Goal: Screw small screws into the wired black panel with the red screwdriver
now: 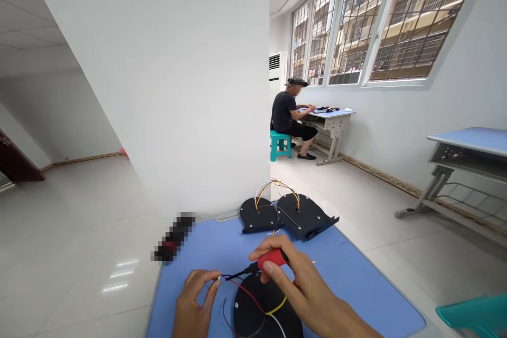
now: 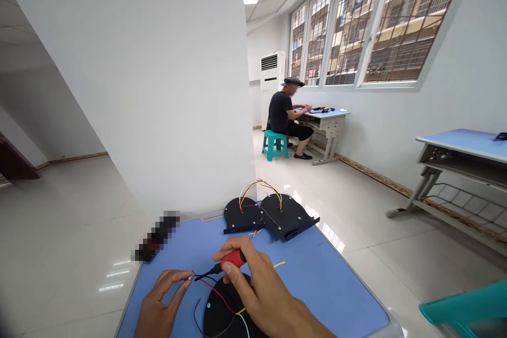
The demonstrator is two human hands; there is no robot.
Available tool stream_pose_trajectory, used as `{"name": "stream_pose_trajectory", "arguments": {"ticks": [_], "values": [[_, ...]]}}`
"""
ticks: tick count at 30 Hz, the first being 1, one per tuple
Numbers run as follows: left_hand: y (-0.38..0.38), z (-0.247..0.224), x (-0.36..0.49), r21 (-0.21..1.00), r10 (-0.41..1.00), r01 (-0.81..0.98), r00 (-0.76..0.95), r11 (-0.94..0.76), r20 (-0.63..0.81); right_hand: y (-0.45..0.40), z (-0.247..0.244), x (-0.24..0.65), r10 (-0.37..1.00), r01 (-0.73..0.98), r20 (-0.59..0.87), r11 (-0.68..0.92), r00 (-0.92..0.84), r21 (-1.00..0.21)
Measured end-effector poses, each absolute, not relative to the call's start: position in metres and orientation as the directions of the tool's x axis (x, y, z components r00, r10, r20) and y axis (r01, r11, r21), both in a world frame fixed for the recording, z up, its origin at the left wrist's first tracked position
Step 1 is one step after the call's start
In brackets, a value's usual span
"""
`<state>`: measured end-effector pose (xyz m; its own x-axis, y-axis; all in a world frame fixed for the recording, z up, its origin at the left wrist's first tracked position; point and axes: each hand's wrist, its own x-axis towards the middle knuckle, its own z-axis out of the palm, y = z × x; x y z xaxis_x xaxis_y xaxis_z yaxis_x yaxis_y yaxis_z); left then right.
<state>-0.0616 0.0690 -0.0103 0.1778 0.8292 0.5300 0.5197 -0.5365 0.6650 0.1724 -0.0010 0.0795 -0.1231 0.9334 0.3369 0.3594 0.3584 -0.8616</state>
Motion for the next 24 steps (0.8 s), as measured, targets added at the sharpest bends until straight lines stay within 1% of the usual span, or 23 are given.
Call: {"name": "stream_pose_trajectory", "arguments": {"ticks": [4,9,12,17,20,24], "values": [[0.06,0.009,-0.05,0.686,0.829,0.487,0.171,-0.54,0.532,-0.001,0.088,0.17,0.903,0.385,0.405,0.429,-0.146,-0.817],[0.06,0.011,-0.042,0.679,0.824,0.488,0.177,-0.548,0.538,-0.005,0.091,0.173,0.889,0.437,0.43,0.454,-0.16,-0.776],[0.06,0.009,-0.04,0.664,0.805,0.477,0.195,-0.577,0.56,-0.007,0.09,0.177,0.886,0.443,0.434,0.458,-0.161,-0.771],[0.06,0.006,-0.037,0.655,0.802,0.476,0.228,-0.586,0.552,-0.01,0.09,0.179,0.906,0.5,0.393,0.416,-0.157,-0.759],[0.062,0.004,-0.034,0.625,0.781,0.483,0.25,-0.613,0.573,-0.012,0.092,0.178,0.893,0.523,0.408,0.445,-0.192,-0.727],[0.065,0.0,-0.027,0.567,0.734,0.489,0.277,-0.663,0.62,-0.015,0.095,0.177,0.858,0.566,0.461,0.501,-0.226,-0.654]]}}
